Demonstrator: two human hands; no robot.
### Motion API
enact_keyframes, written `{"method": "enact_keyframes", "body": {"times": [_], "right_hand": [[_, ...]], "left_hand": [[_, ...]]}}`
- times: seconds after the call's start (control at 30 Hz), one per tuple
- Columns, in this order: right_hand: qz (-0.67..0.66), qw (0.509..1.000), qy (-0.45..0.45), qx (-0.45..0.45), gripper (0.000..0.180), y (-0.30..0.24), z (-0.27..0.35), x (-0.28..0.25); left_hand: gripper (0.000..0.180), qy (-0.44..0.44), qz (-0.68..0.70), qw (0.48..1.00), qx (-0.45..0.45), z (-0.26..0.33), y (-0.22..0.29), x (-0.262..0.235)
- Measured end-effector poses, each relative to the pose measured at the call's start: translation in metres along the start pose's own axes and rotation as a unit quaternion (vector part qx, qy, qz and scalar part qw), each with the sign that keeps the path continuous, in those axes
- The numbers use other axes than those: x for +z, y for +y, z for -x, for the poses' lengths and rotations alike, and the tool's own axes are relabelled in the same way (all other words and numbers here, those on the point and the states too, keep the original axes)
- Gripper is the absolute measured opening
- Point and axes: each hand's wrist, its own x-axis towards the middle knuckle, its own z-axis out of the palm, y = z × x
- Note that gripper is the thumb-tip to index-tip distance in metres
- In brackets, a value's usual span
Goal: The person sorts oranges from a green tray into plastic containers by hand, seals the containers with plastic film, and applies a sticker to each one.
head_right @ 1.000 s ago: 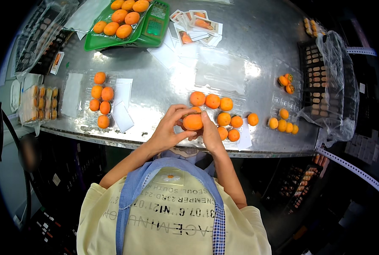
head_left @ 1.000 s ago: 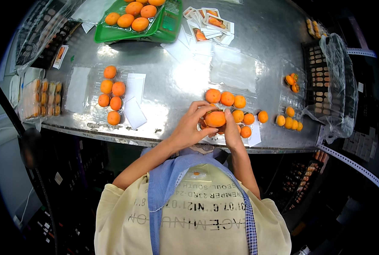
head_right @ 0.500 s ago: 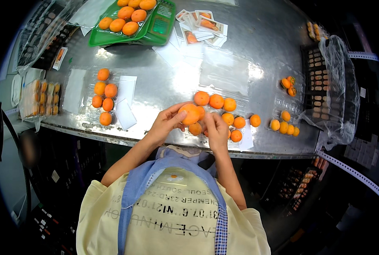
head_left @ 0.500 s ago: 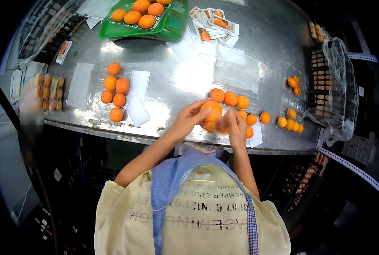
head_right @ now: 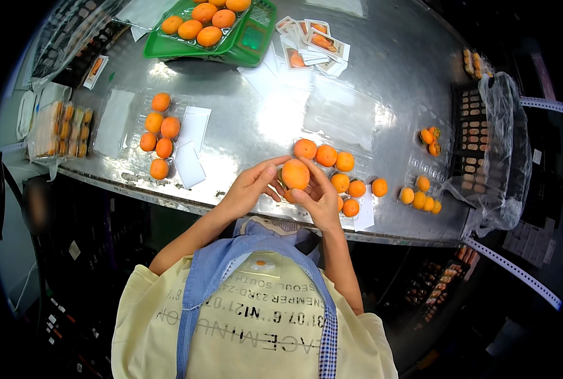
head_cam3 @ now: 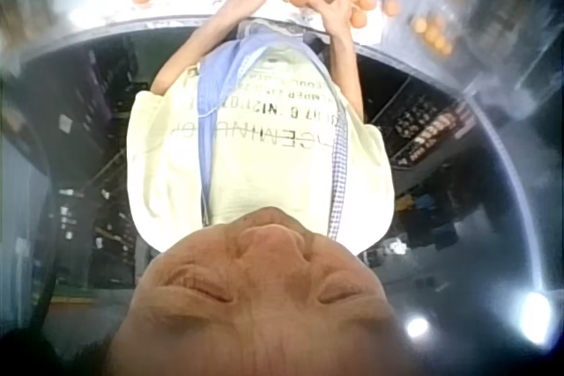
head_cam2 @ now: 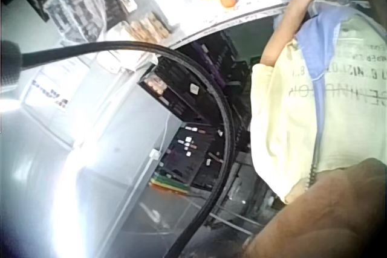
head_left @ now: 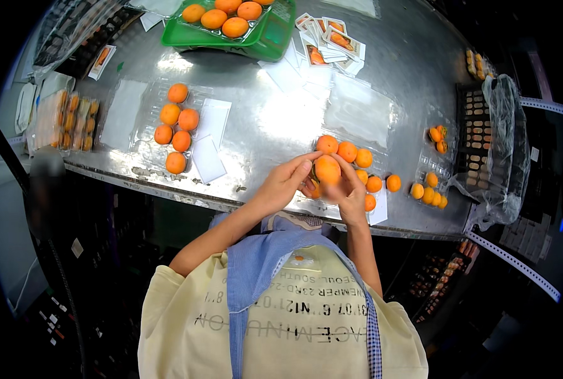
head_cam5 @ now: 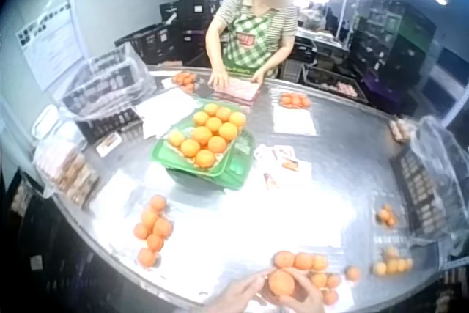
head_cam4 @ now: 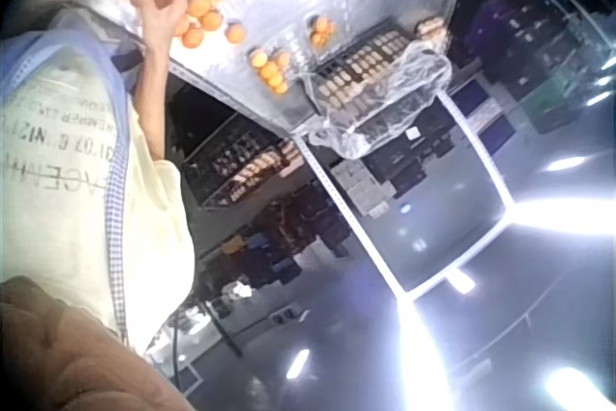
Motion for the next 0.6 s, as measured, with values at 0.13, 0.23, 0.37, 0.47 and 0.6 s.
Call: {"method": "enact_keyframes", "body": {"times": [0.13,0.23,0.37,0.47,0.6], "right_hand": [[0.169,0.985,0.01,-0.032,0.057,-0.002,-0.002,0.007],[0.339,0.935,0.01,-0.105,0.055,-0.003,-0.004,0.018],[0.419,0.892,-0.025,-0.165,0.057,-0.001,-0.01,0.033],[0.418,0.898,-0.06,-0.119,0.06,0.002,-0.013,0.04],[0.367,0.919,-0.048,-0.135,0.056,-0.005,-0.019,0.047]], "left_hand": [[0.049,0.045,-0.238,0.967,0.085,0.005,0.009,-0.004],[0.059,0.071,-0.381,0.917,0.094,0.01,0.017,-0.004],[0.055,0.083,-0.403,0.909,0.069,0.015,0.014,-0.012],[0.052,0.112,-0.382,0.917,0.043,0.022,0.018,-0.023],[0.049,0.228,-0.255,0.937,0.068,0.041,0.017,-0.063]]}}
